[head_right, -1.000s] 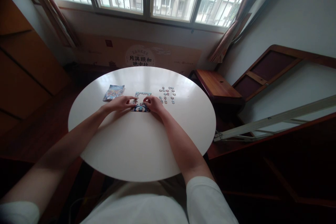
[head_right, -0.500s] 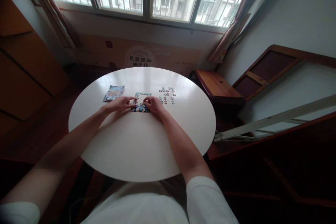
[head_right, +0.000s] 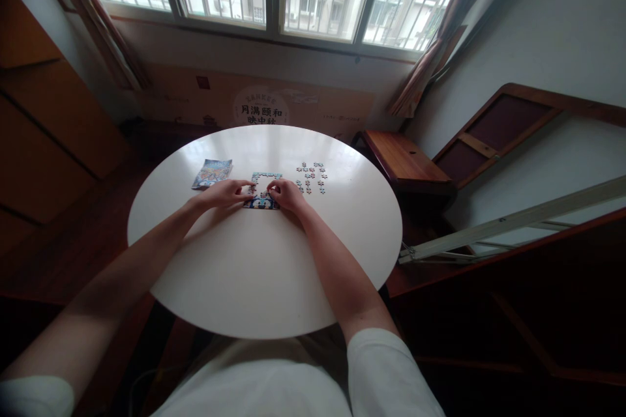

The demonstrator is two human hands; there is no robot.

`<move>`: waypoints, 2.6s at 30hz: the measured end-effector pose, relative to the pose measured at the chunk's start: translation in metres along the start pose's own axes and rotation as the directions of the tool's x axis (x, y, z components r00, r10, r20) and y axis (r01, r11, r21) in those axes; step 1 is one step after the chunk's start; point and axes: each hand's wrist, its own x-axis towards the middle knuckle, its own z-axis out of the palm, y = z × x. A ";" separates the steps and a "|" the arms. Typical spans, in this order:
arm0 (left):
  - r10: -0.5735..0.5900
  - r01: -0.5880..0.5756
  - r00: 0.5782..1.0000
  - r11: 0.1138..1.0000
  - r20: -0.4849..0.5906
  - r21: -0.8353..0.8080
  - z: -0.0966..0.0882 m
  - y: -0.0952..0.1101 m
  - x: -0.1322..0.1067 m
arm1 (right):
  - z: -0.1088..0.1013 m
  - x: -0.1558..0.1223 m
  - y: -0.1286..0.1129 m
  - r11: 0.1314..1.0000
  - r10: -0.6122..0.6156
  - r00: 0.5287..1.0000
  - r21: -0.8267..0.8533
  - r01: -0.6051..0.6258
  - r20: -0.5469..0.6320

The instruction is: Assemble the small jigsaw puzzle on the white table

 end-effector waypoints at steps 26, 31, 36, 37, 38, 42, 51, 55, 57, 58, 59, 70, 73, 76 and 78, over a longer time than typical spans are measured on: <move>-0.005 0.005 1.000 1.000 0.010 0.015 -0.004 0.006 -0.004 | 0.000 0.000 0.000 1.000 0.006 1.000 -0.008 -0.006 0.014; -0.001 0.001 1.000 1.000 0.006 0.007 -0.004 0.006 -0.004 | -0.002 0.000 -0.003 1.000 0.014 1.000 -0.015 -0.014 0.018; 0.005 -0.005 1.000 1.000 0.004 0.001 -0.004 0.007 -0.004 | -0.003 -0.001 -0.004 1.000 0.016 1.000 -0.019 -0.016 0.017; 0.005 -0.005 1.000 1.000 0.005 0.000 -0.004 0.007 -0.004 | -0.003 -0.001 -0.004 1.000 0.016 1.000 -0.018 -0.016 0.017; 0.005 -0.005 1.000 1.000 0.006 0.000 -0.004 0.006 -0.004 | -0.003 -0.001 -0.004 1.000 0.016 1.000 -0.017 -0.016 0.018; 0.000 0.000 1.000 1.000 0.010 0.003 -0.003 0.005 -0.003 | -0.003 -0.001 -0.004 1.000 0.015 1.000 -0.011 -0.015 0.018; 0.008 -0.008 1.000 1.000 0.000 0.005 -0.004 0.006 -0.004 | -0.002 0.000 -0.003 1.000 0.015 1.000 -0.020 -0.015 0.018; 0.007 -0.007 1.000 1.000 0.008 0.011 -0.003 0.004 -0.002 | -0.001 0.000 -0.001 1.000 0.009 1.000 -0.011 -0.009 0.013; 0.006 -0.006 1.000 1.000 0.013 0.007 -0.002 0.003 -0.001 | 0.000 0.000 0.000 1.000 0.009 1.000 -0.007 -0.009 0.012; 0.006 -0.006 1.000 1.000 0.013 0.006 -0.002 0.002 -0.001 | 0.000 0.000 0.000 1.000 0.011 1.000 -0.006 -0.011 0.012; 0.005 -0.005 1.000 1.000 0.011 0.006 -0.002 0.002 -0.001 | 0.000 0.000 0.000 1.000 0.014 1.000 -0.006 -0.014 0.013; 0.006 -0.006 1.000 1.000 0.005 0.003 -0.002 0.003 -0.002 | 0.000 0.000 0.000 1.000 0.013 1.000 -0.010 -0.013 0.017; 0.007 -0.007 1.000 1.000 0.003 0.004 -0.003 0.004 -0.003 | -0.001 0.000 -0.001 1.000 0.012 1.000 -0.013 -0.012 0.018; 0.010 -0.009 1.000 1.000 -0.002 0.004 -0.003 0.005 -0.003 | -0.002 0.000 -0.002 1.000 0.015 1.000 -0.016 -0.014 0.019; 0.011 -0.011 1.000 1.000 -0.003 0.000 -0.003 0.005 -0.003 | -0.002 0.000 -0.002 1.000 0.018 1.000 -0.019 -0.017 0.018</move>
